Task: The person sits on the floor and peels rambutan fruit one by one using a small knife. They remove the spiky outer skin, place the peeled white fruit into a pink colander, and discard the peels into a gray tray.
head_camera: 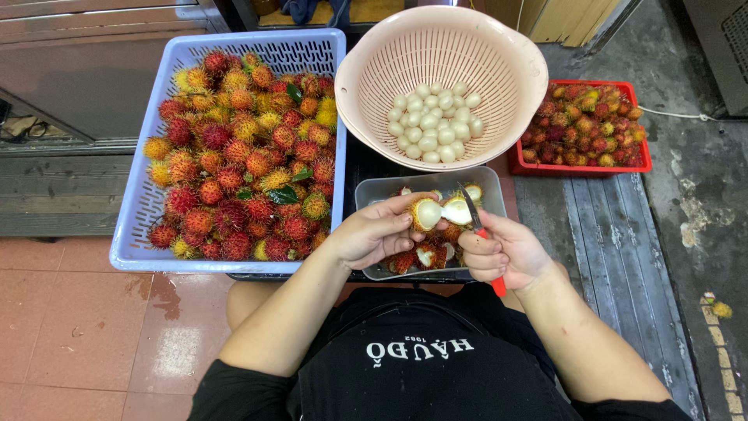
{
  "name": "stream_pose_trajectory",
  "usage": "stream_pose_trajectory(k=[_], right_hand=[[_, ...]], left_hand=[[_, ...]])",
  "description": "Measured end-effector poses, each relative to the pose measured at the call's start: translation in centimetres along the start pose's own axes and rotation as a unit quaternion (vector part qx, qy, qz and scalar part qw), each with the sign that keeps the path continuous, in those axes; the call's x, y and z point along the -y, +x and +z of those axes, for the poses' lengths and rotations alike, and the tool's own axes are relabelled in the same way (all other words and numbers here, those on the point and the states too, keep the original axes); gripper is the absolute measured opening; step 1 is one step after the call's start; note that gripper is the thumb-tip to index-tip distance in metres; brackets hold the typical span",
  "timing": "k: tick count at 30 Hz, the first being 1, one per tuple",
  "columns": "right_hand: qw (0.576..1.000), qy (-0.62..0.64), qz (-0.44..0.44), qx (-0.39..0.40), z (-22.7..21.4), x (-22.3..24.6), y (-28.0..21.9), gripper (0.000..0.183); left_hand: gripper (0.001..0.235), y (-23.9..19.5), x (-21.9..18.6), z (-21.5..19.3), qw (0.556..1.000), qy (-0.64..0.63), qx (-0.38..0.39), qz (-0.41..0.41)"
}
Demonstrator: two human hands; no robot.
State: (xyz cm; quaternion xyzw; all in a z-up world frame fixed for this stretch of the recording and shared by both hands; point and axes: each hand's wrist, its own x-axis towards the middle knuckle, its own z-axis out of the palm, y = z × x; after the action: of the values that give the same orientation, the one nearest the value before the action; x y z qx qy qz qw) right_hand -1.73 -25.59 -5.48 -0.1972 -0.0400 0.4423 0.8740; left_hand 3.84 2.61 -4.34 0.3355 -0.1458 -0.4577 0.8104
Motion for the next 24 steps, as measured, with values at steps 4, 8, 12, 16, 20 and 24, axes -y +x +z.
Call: stream_pose_trajectory(k=[4, 8, 12, 16, 20, 24], right_hand=[[1.000, -0.006, -0.018, -0.022, -1.1, -0.1, -0.3, 0.056], [0.999, 0.008, -0.033, -0.006, -0.7, 0.0, 0.0, 0.044], [0.991, -0.015, -0.082, -0.107, -0.2, 1.0, -0.4, 0.041], [0.942, -0.224, -0.020, -0.248, 0.5, 1.3, 0.6, 0.048], [0.859, -0.402, -0.053, -0.313, 2.7, 2.1, 2.4, 0.061], [0.852, -0.407, -0.109, -0.311, 4.0, 3.2, 2.7, 0.062]], left_hand=[[0.051, 0.4, -1.3, 0.6, 0.993, -0.103, 0.064, -0.011], [0.048, 1.2, -2.4, -0.1, 0.988, -0.111, 0.096, -0.042], [0.045, 1.5, -5.4, -3.1, 0.995, -0.070, 0.064, 0.012], [0.047, 3.8, -9.1, -4.9, 0.981, 0.180, -0.073, 0.028], [0.048, 7.3, -10.2, -4.8, 0.909, 0.380, -0.172, 0.019], [0.058, 10.4, -9.9, -5.4, 0.771, 0.575, -0.228, 0.152]])
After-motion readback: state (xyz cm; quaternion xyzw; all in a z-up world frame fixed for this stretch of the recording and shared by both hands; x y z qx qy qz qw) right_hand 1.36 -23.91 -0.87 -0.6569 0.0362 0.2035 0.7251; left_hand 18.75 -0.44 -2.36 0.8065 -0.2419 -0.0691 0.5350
